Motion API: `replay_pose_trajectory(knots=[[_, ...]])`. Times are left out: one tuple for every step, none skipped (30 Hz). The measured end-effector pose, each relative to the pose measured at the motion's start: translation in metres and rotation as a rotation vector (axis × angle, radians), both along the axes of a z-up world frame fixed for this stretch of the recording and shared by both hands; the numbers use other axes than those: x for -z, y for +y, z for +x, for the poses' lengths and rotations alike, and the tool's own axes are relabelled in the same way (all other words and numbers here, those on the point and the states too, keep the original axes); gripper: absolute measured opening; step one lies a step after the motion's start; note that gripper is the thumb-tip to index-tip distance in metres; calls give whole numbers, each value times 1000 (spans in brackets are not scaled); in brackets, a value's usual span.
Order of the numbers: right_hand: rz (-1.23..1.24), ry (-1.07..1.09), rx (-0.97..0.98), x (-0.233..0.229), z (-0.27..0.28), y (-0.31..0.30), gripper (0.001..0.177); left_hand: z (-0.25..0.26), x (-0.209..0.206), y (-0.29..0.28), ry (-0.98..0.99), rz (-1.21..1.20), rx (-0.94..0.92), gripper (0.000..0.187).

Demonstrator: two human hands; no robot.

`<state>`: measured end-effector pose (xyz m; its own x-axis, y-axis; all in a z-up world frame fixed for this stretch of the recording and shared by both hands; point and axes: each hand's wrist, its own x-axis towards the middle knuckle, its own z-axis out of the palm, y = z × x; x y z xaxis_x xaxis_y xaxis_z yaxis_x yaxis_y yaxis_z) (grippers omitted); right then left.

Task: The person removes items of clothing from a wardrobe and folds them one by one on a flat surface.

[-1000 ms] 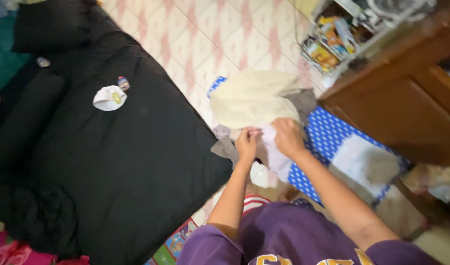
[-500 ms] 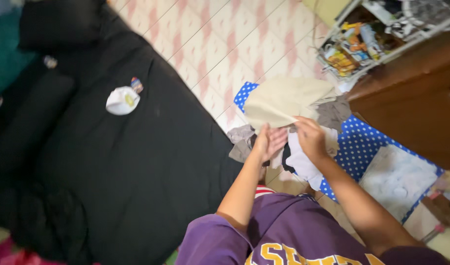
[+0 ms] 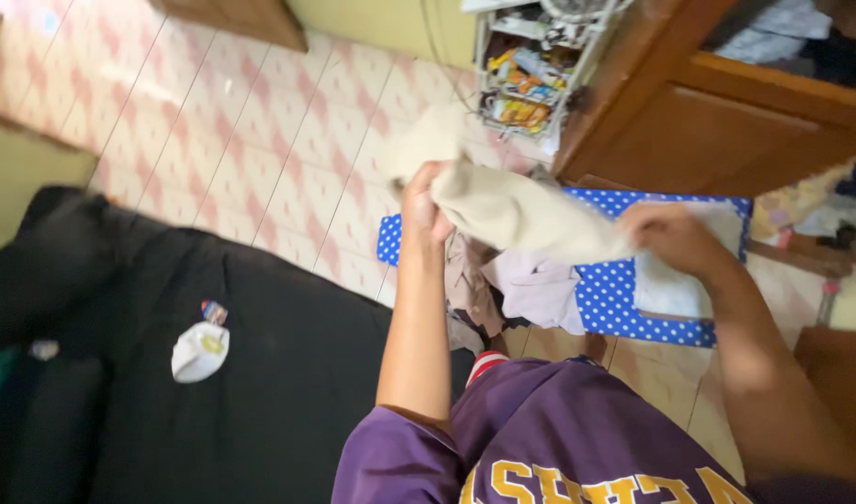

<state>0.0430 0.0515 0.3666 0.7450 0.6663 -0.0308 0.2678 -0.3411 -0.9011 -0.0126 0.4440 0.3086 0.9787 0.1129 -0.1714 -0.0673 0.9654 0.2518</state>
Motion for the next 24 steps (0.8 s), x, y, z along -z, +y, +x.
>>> replay_pose_trajectory(knots=[[23,3,-113,11,0,-9,8,4,-28,-11,-76,160,130,31],[45,6,-226,20,-2,-12,8,4,-56,-23,-82,164,150,31],[48,-4,-210,24,-1,-10,8,4,-85,-36,-50,316,274,38],[144,179,-6,25,0,-6,11,3,-113,-48,-18,470,395,47],[244,361,196,23,0,-1,24,2,-138,-59,-29,475,407,47],[251,352,208,18,4,6,24,3,-159,-69,-165,501,481,57],[347,594,344,10,9,16,34,3,-176,-77,-299,524,558,68],[445,838,476,1,10,24,44,1,-189,-81,-308,529,573,68],[458,827,486,-9,5,30,44,0,-198,-82,-392,605,609,69],[400,402,279,-19,-2,35,52,0,-206,-83,-477,680,643,71],[320,-19,68,-29,-7,36,63,0,-211,-83,-489,684,654,71],[324,-29,81,-39,-4,39,63,0,-215,-83,-505,611,747,71],[381,299,228,-47,2,47,61,2,-218,-84,-518,538,834,72],[434,629,371,-56,7,51,61,10,-221,-89,-525,541,843,72],[438,627,375,-68,8,45,61,18,-224,-94,-432,619,1009,64],[448,401,256,-82,8,35,62,27,-227,-99,-333,696,1172,59],[450,179,133,-95,8,28,63,35,-230,-109,-332,694,1173,59],[450,181,133,-104,10,26,63,46,-234,-124,-509,1033,1183,62],[509,374,-11,-109,10,22,62,53,-238,-138,-685,1367,1169,66],[566,566,-157,-111,12,19,61,57,-243,-148,-681,1358,1173,66],[565,564,-156,-108,17,19,61,65,-250,-157,-722,1424,1298,58],[535,566,-169,-102,21,20,59,72,-259,-162,-767,1486,1423,54],[507,561,-186,-97,30,19,58,81,-269,-163,-771,1493,1419,54],[507,553,-188,-95,40,11,58,89,-280,-161,-897,1637,1403,52]])
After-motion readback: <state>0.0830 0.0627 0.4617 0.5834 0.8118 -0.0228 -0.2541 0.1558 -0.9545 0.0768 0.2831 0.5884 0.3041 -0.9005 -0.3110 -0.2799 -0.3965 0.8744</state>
